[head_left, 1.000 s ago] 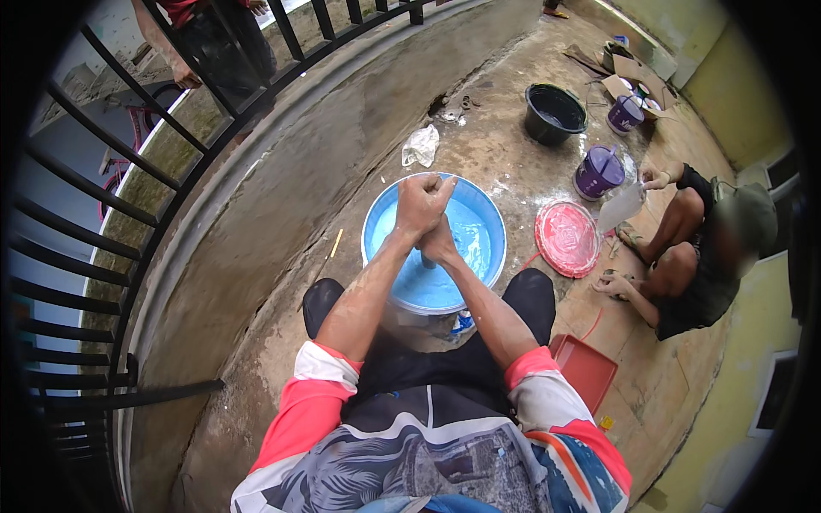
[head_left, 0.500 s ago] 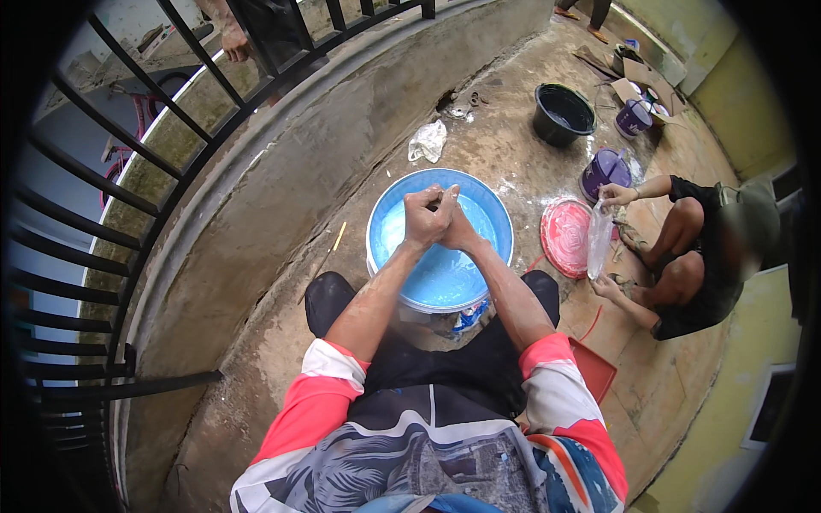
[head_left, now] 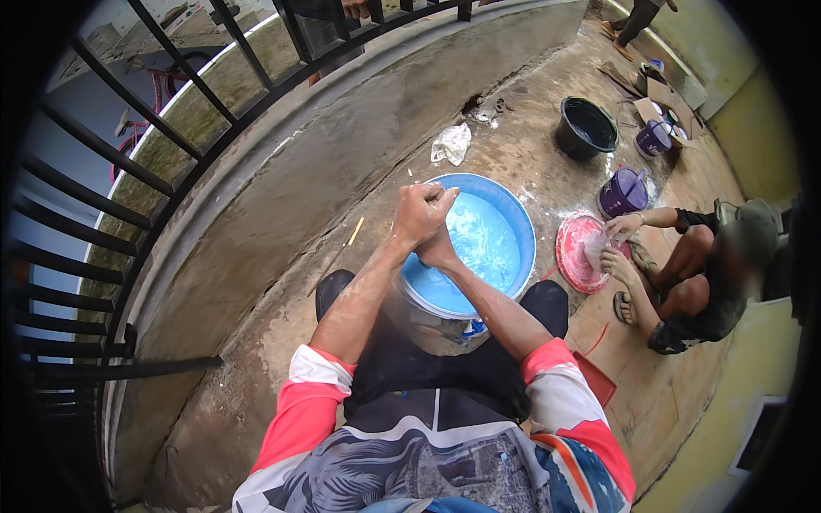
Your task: The person sits on the ground and mixes light blue paint in a bucket using a wooden stick. They hold the bucket with one hand and stir with the other, occasionally adjusting the stick's position.
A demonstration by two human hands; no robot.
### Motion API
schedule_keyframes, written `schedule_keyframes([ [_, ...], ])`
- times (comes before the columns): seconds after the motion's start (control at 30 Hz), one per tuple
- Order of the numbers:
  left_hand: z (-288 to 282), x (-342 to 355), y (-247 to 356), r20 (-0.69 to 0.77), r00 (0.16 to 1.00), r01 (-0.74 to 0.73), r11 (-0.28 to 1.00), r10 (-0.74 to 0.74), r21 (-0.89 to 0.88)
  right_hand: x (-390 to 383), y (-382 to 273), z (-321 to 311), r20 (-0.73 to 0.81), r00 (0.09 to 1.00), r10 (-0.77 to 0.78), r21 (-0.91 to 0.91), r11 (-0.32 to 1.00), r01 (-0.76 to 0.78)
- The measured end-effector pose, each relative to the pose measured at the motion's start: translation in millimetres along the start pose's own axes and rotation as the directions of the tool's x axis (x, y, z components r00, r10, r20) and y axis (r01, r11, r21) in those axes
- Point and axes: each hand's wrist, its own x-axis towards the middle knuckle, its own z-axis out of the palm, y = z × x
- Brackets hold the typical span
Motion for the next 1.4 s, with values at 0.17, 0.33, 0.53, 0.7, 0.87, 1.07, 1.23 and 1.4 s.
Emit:
schedule_keyframes([
  [0.17,-11,4,-5,-0.041,0.99,-0.132,0.991,0.132,-0.005,25,-13,13,-0.23,0.947,-0.224,0.036,0.971,0.238],
  [0.33,8,-16,-17,-0.188,0.951,-0.267,0.959,0.246,-0.094,36,-4,-37,0.256,0.949,-0.186,-0.098,0.971,0.217],
  [0.53,44,-24,-17,-0.062,0.998,-0.047,0.959,0.031,-0.28,13,-6,-78,0.285,0.953,-0.107,-0.21,0.963,0.171],
  [0.7,62,9,5,0.027,0.999,-0.04,0.988,0.045,-0.148,1,14,-83,0.109,0.993,0.054,-0.046,0.998,-0.049],
  [0.87,59,11,16,0.125,0.979,-0.16,0.987,0.16,-0.013,-7,34,-60,-0.068,0.997,-0.026,-0.06,0.998,0.022],
  [1.07,58,-24,9,-0.067,0.949,-0.315,0.932,0.308,-0.178,-13,29,-77,0.119,0.988,-0.094,-0.155,0.982,0.112],
  [1.23,50,-30,-8,-0.081,0.996,-0.047,0.957,0.024,-0.287,-4,-10,-79,0.16,0.978,-0.133,-0.154,0.975,0.158],
  [1.4,37,3,-13,0.022,0.982,0.183,0.93,-0.185,-0.32,5,-1,-53,0.122,0.968,0.22,-0.133,0.97,-0.204],
])
